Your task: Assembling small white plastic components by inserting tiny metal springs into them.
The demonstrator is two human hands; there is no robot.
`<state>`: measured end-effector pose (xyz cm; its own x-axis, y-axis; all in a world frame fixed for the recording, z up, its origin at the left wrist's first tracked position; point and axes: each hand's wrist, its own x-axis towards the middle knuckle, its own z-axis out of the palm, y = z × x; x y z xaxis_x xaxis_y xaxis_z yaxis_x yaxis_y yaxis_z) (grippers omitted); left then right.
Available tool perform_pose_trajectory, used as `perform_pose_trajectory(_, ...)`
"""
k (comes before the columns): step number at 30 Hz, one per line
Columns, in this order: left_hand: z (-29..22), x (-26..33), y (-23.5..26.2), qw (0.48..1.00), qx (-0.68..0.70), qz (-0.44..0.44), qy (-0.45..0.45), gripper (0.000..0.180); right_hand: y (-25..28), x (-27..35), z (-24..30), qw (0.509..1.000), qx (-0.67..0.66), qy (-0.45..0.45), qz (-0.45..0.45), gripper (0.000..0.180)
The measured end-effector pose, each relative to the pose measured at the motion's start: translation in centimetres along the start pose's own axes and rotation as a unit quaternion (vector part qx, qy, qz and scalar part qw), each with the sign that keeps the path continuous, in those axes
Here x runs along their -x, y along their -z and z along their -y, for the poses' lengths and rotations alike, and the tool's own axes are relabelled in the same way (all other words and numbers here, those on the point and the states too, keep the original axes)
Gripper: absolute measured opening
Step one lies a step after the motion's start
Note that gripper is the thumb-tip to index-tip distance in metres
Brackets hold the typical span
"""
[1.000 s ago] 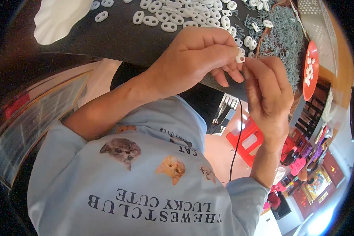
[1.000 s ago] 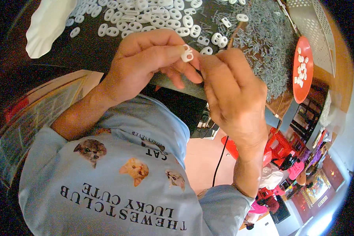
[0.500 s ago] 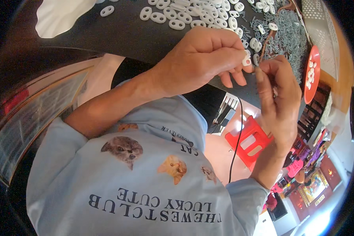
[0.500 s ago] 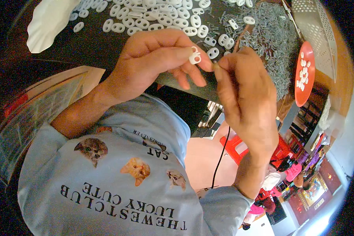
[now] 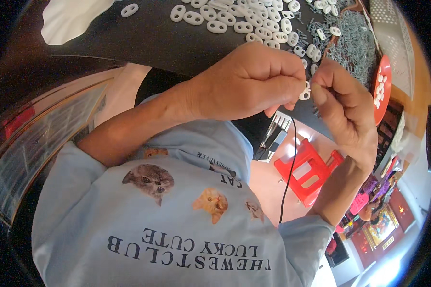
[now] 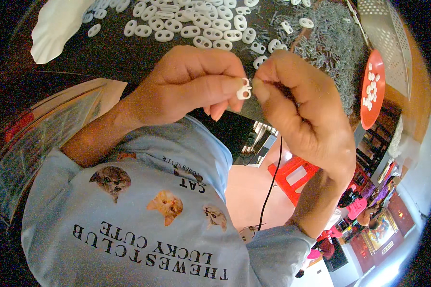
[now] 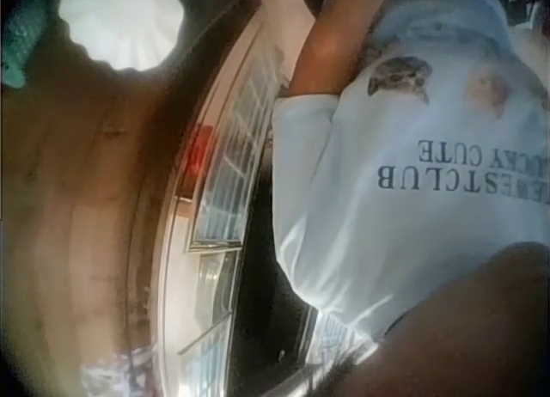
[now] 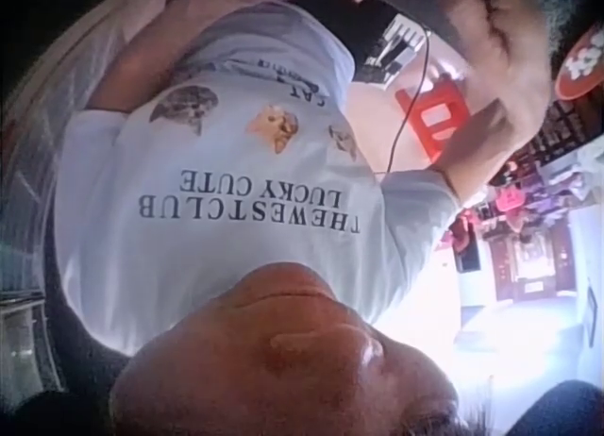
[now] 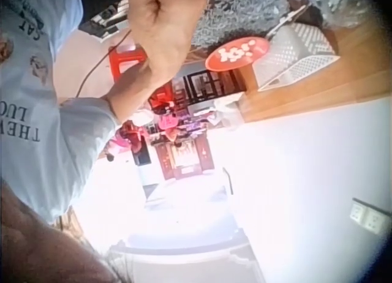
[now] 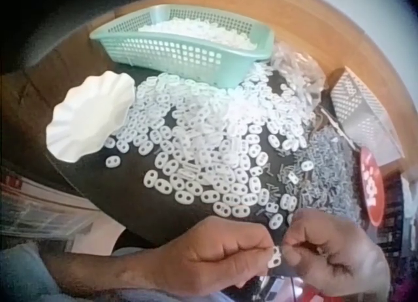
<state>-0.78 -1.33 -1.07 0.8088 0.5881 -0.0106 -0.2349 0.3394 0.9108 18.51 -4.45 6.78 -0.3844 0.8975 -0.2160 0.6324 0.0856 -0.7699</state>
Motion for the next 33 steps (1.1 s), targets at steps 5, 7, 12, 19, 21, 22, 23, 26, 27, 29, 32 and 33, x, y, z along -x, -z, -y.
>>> perform_pose_trajectory(5,0.4,0.1,0.2,1.000,0.005,-0.004,-0.024,0.020,0.7,-0.3,-0.2,0.999,-0.003,-0.023,0.031,0.004)
perform_pose_trajectory(7,0.7,0.0,0.1,0.996,0.015,-0.039,-0.076,0.020,0.6,-0.6,-0.4,0.999,0.021,0.011,0.030,0.004)
perform_pose_trajectory(12,1.2,-0.2,-0.1,0.989,-0.006,-0.067,-0.133,0.022,0.6,-1.0,-0.9,0.996,0.050,0.066,0.039,0.003)
perform_pose_trajectory(19,1.2,-0.4,-0.1,0.989,0.010,-0.079,-0.128,0.023,-0.2,-0.7,-0.3,0.995,-0.046,-0.082,-0.023,0.007)
perform_pose_trajectory(21,1.2,-0.4,0.0,0.988,0.009,-0.081,-0.128,0.023,-0.5,-0.6,-0.5,0.994,-0.062,-0.083,-0.038,0.008)
perform_pose_trajectory(22,1.3,-0.4,-0.1,0.988,0.008,-0.084,-0.128,0.023,-0.6,-0.5,-0.6,0.994,-0.051,-0.081,-0.050,0.008)
perform_pose_trajectory(23,1.2,-0.5,-0.2,0.988,0.008,-0.084,-0.128,0.023,-0.7,-0.5,-0.7,0.994,-0.040,-0.078,-0.062,0.008)
perform_pose_trajectory(26,1.3,-0.8,-0.6,0.980,0.056,-0.144,-0.122,0.013,-1.6,-0.3,-0.8,0.990,-0.063,-0.075,-0.103,0.008)
perform_pose_trajectory(27,1.4,-0.8,-0.6,0.981,0.056,-0.139,-0.126,0.013,-1.8,-0.2,-0.8,0.990,-0.064,-0.075,-0.103,0.008)
perform_pose_trajectory(29,1.4,-0.7,-0.4,0.981,0.056,-0.133,-0.131,0.014,-2.1,0.1,-0.9,0.979,-0.092,-0.092,-0.158,0.009)
perform_pose_trajectory(32,1.3,-0.4,-0.1,0.990,-0.005,-0.075,-0.120,0.023,-2.1,0.1,-1.2,0.986,-0.047,-0.050,-0.150,0.011)
perform_pose_trajectory(33,1.3,-0.3,-0.1,0.990,0.000,-0.081,-0.114,0.022,-2.1,0.2,-1.0,0.986,-0.047,-0.049,-0.149,0.011)
